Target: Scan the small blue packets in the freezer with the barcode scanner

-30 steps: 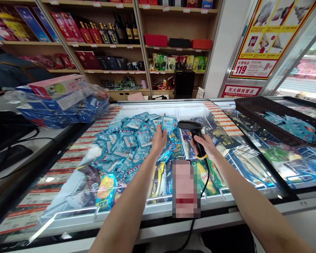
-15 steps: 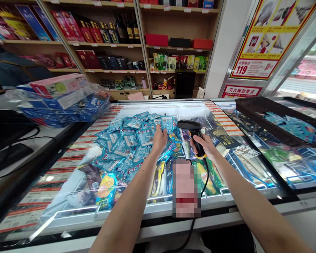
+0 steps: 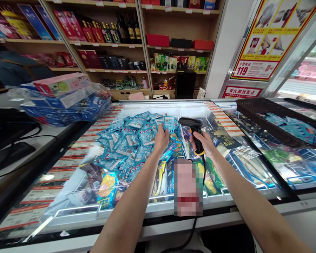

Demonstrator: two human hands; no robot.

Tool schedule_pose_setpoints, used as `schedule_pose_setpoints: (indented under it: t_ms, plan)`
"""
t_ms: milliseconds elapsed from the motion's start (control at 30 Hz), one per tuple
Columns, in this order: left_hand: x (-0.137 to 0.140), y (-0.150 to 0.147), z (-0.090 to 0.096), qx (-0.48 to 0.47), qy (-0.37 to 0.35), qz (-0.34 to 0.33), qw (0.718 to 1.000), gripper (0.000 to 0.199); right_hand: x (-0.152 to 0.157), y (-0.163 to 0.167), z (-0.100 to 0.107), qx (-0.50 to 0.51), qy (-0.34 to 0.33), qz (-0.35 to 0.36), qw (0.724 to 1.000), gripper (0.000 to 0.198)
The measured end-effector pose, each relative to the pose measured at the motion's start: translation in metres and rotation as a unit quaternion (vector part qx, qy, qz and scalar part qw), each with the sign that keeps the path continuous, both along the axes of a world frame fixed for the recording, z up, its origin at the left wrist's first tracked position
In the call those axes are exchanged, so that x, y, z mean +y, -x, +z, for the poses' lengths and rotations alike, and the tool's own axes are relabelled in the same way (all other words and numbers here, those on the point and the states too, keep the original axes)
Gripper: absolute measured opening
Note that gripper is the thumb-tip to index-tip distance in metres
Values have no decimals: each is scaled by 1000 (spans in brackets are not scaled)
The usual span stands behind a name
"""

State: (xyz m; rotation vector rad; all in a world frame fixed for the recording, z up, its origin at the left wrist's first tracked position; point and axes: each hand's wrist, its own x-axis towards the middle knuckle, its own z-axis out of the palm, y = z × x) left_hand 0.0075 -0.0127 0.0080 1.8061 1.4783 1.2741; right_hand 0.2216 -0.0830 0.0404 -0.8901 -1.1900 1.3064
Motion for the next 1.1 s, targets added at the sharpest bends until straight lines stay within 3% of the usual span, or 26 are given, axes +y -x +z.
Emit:
schedule_pose_setpoints:
  t_ms: [267,733,1100]
  plan:
    - [-1,1,2,6,10,-1,1000,48,8,12,10,-16,-6,12,1000,43]
    - [0,-1,-1,12,-2,5,1000,42,7,13,0,-11,19,50,999,39]
    - [-4,-3,5,22,-6,5,1000,41,5,14,7,-22,2,60,998,41]
